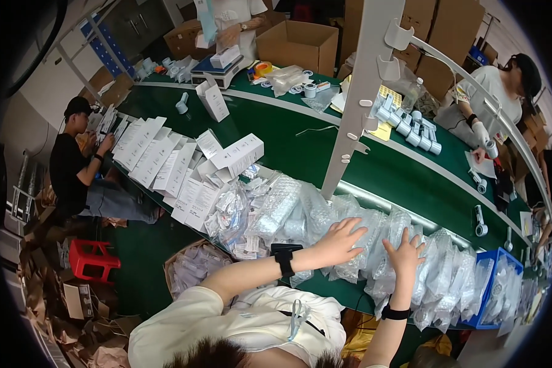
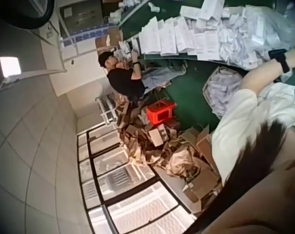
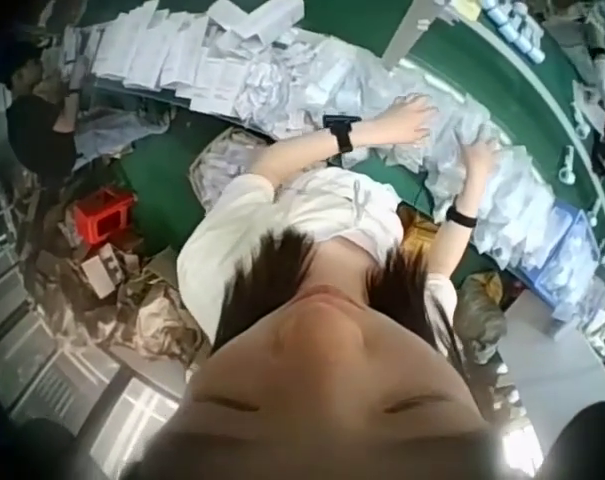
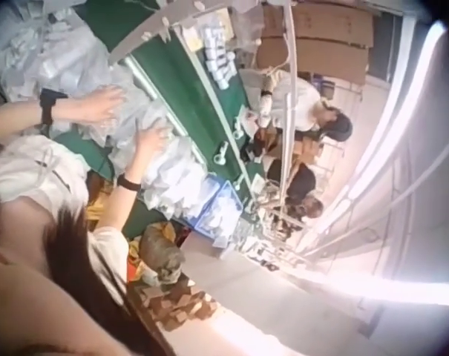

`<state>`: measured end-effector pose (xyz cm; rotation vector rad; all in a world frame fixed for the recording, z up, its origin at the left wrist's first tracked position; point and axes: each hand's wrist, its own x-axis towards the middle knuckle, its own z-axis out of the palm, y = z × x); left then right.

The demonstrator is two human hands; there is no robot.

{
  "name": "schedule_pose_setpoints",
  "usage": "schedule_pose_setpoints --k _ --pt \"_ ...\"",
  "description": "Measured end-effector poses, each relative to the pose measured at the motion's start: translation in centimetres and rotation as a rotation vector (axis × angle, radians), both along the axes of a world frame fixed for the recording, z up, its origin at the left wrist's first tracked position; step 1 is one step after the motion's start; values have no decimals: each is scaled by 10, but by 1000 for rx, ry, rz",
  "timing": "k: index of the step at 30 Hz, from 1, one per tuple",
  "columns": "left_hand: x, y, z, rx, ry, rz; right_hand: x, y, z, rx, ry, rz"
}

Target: The person packs items by hand, picking up a bubble-wrapped object and a small bag to place them into a white box. They repeat this process multiple times, occasionally reaching into a cardboard box for more supplies.

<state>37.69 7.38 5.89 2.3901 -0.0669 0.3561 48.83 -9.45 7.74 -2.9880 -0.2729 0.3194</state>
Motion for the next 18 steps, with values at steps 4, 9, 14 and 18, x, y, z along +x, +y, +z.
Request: schedule_pose_setpoints --k 4,9,14,18 --pt "-49 41 26 -234 -82 43 -1 -6 3 -62 35 25" --pt "-147 111 36 -302 -51 437 -25 1 19 8 -152 51" --pt "-251 163 5 -412 -17 838 -71 45 47 460 -569 237" --pt "-311 190 -41 -625 51 1059 -118 126 51 891 -475 339"
